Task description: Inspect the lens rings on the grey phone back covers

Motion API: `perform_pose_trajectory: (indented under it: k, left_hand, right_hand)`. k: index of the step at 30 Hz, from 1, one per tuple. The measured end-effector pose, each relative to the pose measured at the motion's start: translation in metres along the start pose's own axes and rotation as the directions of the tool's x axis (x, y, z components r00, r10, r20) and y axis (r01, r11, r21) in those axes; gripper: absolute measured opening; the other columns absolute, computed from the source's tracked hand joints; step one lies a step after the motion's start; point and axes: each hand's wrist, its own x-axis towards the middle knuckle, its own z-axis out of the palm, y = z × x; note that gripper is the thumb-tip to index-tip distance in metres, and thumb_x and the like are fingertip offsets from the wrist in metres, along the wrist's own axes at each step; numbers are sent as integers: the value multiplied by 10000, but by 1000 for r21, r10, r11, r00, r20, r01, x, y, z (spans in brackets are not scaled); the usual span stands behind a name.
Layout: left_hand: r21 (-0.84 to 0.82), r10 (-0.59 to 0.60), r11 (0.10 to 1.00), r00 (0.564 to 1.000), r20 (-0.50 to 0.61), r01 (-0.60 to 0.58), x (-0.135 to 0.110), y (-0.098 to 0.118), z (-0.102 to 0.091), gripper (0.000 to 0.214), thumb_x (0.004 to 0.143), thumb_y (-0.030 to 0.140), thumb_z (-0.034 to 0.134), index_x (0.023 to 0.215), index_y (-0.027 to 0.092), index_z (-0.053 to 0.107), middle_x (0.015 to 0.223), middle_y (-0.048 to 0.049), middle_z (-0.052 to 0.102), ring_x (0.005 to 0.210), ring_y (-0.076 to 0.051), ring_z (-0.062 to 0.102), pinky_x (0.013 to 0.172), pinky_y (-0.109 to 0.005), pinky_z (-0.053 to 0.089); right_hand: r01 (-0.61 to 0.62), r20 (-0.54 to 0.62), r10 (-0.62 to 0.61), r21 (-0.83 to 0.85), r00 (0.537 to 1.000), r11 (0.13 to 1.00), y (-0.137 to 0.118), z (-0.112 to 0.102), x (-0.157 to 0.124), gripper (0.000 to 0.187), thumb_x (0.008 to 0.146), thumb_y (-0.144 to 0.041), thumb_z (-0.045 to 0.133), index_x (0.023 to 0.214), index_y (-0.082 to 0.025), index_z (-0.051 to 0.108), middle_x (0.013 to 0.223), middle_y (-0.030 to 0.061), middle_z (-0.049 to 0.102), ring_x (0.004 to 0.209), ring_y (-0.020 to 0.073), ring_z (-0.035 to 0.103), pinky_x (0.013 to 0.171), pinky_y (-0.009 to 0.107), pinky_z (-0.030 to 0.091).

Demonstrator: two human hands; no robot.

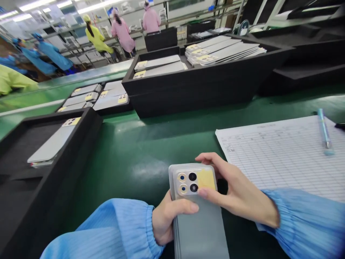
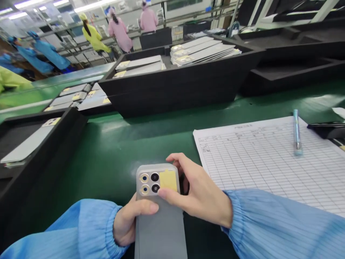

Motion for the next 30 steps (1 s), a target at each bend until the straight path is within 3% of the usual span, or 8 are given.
perform_pose_trajectory:
  k: [4,8,13,16,22,30]
  left_hand:
    - [-42,-67,997,997,40,68,0,-1,-4,484,555,137,614,1037,142,563,816,-81,674,714,-187,621,680,-301,461]
    - [-131,-100,985,988,117,115,0,4,-6,500,568,200,575,1059,106,558,855,-100,670,793,-217,616,741,-322,442]
    - [-140,-103,981,975,199,132,-1,6,-6,473,632,286,510,1055,84,566,880,-101,665,860,-218,604,781,-305,415]
    - [-110,-96,987,976,197,119,-3,6,-7,473,616,290,495,1040,97,574,876,-92,667,902,-249,592,794,-334,406]
    - [-63,-184,976,944,274,209,-2,9,-6,566,571,290,474,1076,46,551,945,-117,658,960,-234,572,856,-322,385]
    - [-28,-115,993,988,106,118,0,3,-6,451,592,208,588,1034,122,573,800,-67,676,755,-179,622,734,-283,448]
  right_hand:
    - [83,-47,-87,-72,995,994,4,1,-2,534,762,-319,561,1210,-248,280,1069,67,456,836,175,522,690,276,482]
    - [203,7,-204,-99,979,974,4,-1,-1,509,788,-267,529,1239,-252,292,1201,62,373,1062,203,433,895,295,404]
    - [252,37,-250,-58,967,966,0,-2,-3,419,794,-259,527,1180,-239,367,1155,62,433,1031,200,468,852,272,432]
    - [268,20,-268,-49,963,962,-2,-3,-3,405,784,-265,536,1161,-244,389,1136,58,468,1006,206,492,824,275,448]
    - [260,2,-260,-63,965,964,0,-2,-1,400,784,-267,533,1161,-237,404,1137,66,489,986,207,513,801,284,468]
    - [384,-35,-395,-162,918,909,3,-2,-4,497,760,-232,562,1217,-205,368,1176,96,453,1072,235,443,885,351,408]
